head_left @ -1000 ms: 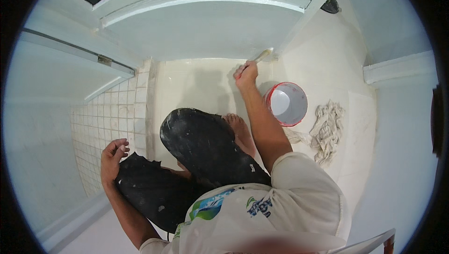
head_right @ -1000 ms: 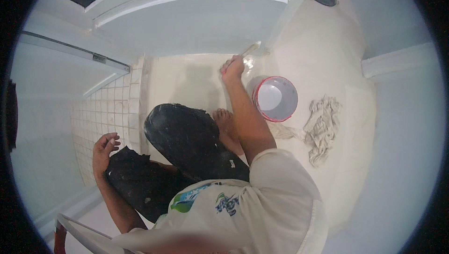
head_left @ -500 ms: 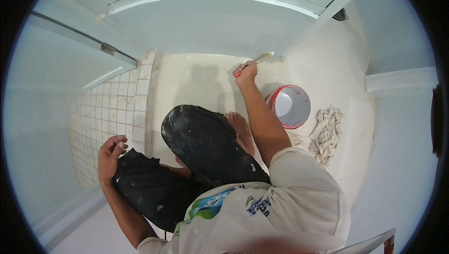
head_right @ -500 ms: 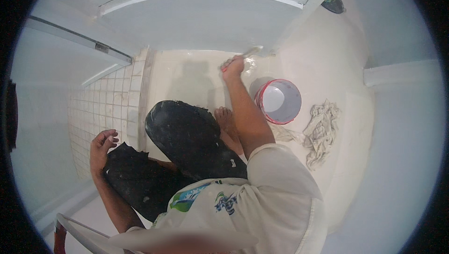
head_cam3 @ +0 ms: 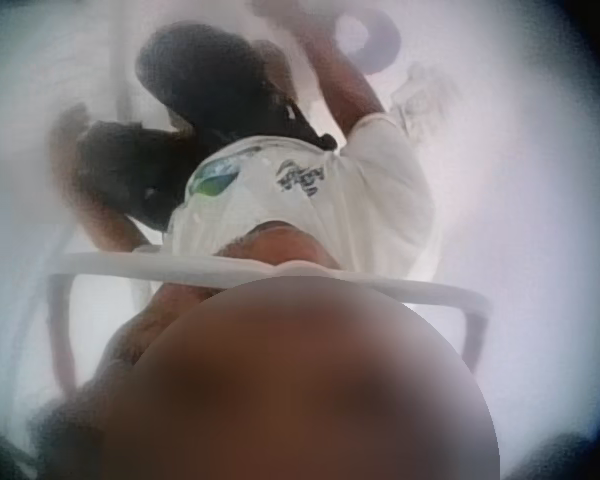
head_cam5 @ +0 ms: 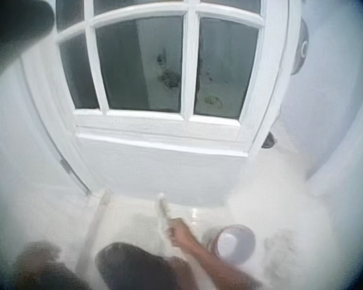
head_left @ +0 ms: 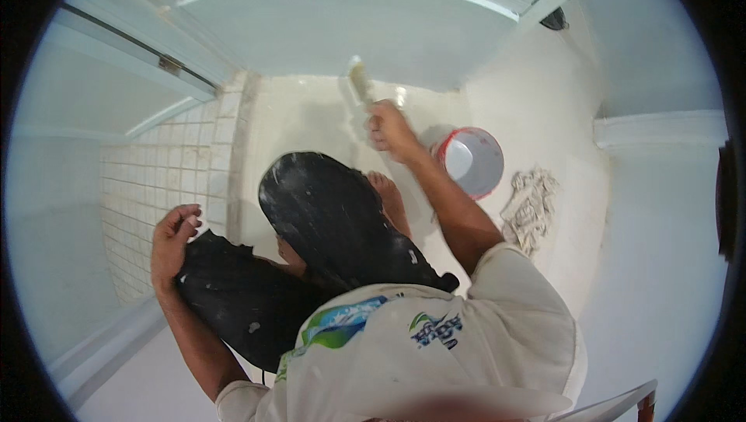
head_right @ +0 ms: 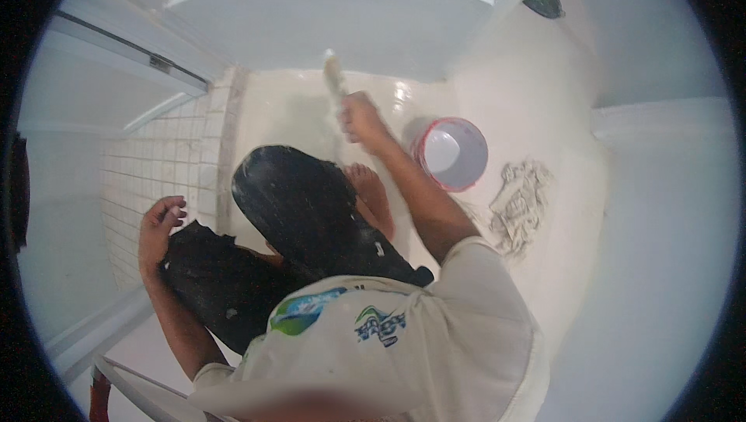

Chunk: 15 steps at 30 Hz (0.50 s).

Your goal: The person moves a standing fan and picks up a paint bucket and brush. They then kneel and paint the lower section of a white door frame with white paint, repeatedly dipping the brush into the bucket.

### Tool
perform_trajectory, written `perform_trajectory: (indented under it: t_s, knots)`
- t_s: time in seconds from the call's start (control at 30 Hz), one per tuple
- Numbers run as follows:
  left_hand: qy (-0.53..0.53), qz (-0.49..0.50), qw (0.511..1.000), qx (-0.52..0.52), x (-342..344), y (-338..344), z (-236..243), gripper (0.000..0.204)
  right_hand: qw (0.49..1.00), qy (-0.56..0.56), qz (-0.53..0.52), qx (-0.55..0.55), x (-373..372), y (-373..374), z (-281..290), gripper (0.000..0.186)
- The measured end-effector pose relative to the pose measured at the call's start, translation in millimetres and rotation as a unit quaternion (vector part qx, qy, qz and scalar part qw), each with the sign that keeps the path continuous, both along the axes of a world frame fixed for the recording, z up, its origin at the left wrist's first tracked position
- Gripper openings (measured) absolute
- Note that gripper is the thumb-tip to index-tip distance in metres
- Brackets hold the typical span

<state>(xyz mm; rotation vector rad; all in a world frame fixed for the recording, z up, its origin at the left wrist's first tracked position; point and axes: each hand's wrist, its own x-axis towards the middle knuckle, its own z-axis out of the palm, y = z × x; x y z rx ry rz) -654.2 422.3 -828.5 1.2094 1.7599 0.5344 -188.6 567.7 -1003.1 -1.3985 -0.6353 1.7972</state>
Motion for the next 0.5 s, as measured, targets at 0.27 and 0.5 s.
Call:
perform_trajectory:
  t_s: [0.27, 0.5]
  knots:
    - [0.0, -0.025, 1.0, 0.011, 7, -29, -34, 0.034, 0.657, -0.697, 0.278, 0.074, 223, -140, 98, 0.026]
    - [0.019, -0.066, 0.997, 0.026, 48, -17, -35, 0.038, 0.629, -0.711, 0.306, 0.074, 239, -128, -45, 0.03]
